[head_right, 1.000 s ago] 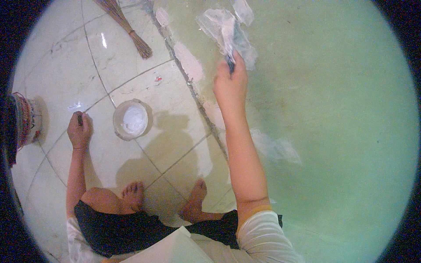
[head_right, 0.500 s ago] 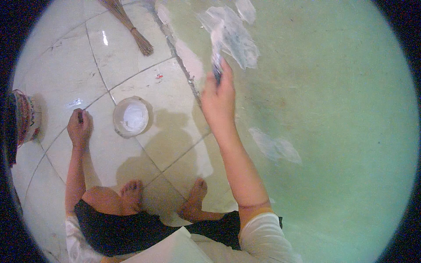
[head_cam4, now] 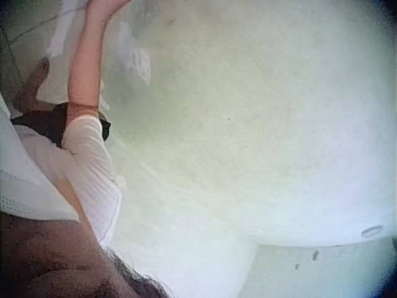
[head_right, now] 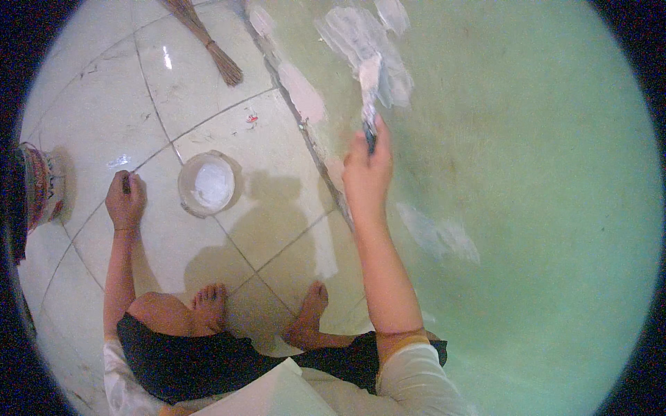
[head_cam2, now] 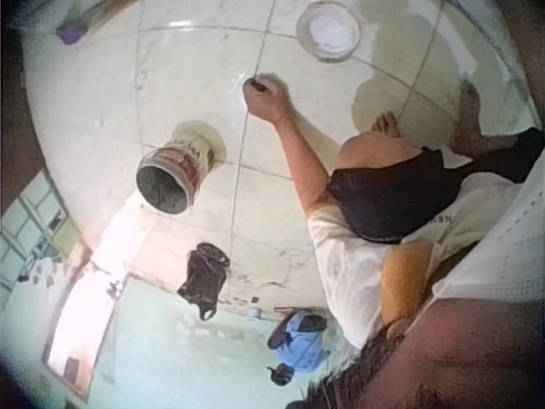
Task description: The person applies white putty to cracks and holes in a green wall using a putty knife, dipping the tool into a container of filler to reload it.
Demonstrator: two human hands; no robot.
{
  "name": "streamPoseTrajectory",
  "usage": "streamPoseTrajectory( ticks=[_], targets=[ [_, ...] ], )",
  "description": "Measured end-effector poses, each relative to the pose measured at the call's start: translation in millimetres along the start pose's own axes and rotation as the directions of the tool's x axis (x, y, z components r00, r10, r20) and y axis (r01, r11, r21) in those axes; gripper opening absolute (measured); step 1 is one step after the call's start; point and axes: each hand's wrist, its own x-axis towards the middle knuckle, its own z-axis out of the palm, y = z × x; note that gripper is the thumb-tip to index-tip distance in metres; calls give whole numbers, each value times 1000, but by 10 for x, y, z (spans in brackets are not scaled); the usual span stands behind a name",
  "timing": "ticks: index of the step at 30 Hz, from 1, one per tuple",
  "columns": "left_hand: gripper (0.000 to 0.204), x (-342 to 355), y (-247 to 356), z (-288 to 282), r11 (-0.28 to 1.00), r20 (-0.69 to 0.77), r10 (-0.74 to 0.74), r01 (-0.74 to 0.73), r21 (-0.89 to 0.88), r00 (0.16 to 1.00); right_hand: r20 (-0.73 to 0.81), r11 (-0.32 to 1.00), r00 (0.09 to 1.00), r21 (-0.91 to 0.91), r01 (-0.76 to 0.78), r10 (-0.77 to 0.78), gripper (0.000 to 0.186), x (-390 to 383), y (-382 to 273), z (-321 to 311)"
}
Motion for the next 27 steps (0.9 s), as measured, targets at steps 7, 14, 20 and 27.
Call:
streamPoseTrajectory(
  ticks=[7, 14, 20, 27],
  targets=[
    [19, -1, -13, 9, 999, -20, 47, -46, 18, 999, -28, 997, 997, -20, -74, 74, 45, -609, 6, -416],
    [16, 14, 18, 46, 999, -31, 42, -43, -29, 999, 135, 956, 966, -164, 242, -221, 46, 252, 32, 722],
    [16, 36, -21, 40, 998, -53, 66, -66, 8, 996, 59, 922, 953, -243, 302, -297, 45, 478, 122, 819],
    [23, -3, -42, 0, 1000, 34, -26, 26, -2, 999, -9, 991, 1000, -136, 1, -2, 43, -309, 431, -234]
  ],
)
